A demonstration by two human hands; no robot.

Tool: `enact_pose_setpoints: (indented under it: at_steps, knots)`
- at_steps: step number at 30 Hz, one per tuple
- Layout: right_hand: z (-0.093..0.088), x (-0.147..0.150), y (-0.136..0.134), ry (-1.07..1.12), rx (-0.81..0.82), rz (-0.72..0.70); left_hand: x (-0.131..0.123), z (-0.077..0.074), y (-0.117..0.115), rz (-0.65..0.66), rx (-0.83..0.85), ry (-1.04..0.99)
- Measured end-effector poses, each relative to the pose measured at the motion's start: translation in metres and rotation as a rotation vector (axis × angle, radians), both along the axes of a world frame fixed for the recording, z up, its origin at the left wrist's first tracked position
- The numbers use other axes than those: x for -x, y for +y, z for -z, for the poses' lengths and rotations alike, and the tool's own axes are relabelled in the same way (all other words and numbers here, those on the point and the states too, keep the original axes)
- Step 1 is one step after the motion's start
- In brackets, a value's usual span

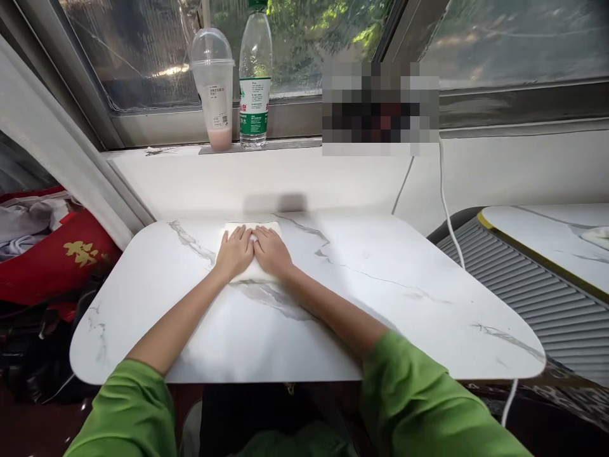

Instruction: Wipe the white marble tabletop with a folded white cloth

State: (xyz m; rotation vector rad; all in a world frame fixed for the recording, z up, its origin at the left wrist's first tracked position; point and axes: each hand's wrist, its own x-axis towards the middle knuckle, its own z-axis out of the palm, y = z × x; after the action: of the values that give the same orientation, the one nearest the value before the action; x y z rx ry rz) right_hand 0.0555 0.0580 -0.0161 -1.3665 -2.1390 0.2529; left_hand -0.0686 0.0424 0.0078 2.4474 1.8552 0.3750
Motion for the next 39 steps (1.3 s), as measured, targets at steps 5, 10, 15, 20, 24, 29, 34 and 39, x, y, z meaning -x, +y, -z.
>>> enact_pose_setpoints:
  at_steps: [5, 10, 15, 20, 24, 29, 34, 39]
  knots:
    - [0.004, 0.008, -0.091, 0.053, -0.007, -0.049, 0.015, 0.001, -0.085, 0.06, -0.001, 0.075]
    - [-0.002, 0.024, -0.173, 0.053, -0.041, -0.296, 0.046, 0.0, -0.167, 0.115, -0.039, 0.106]
    - [-0.011, 0.054, -0.171, 0.068, 0.059, -0.374, 0.083, 0.0, -0.174, 0.078, -0.034, 0.05]
    - [-0.011, 0.105, -0.097, 0.08, 0.011, -0.327, 0.131, -0.001, -0.097, 0.07, -0.047, -0.058]
    - [-0.013, 0.151, -0.026, 0.076, -0.014, -0.232, 0.169, -0.003, -0.015, 0.079, -0.083, -0.159]
    - [-0.017, 0.184, 0.027, 0.069, -0.002, -0.139, 0.194, -0.004, 0.047, -0.006, -0.074, -0.142]
    - [-0.015, 0.186, 0.025, -0.027, -0.026, -0.025, 0.191, -0.001, 0.042, -0.013, -0.1, -0.078]
    - [-0.012, 0.178, -0.017, -0.071, -0.017, -0.096, 0.185, 0.0, -0.009, -0.008, -0.068, -0.055]
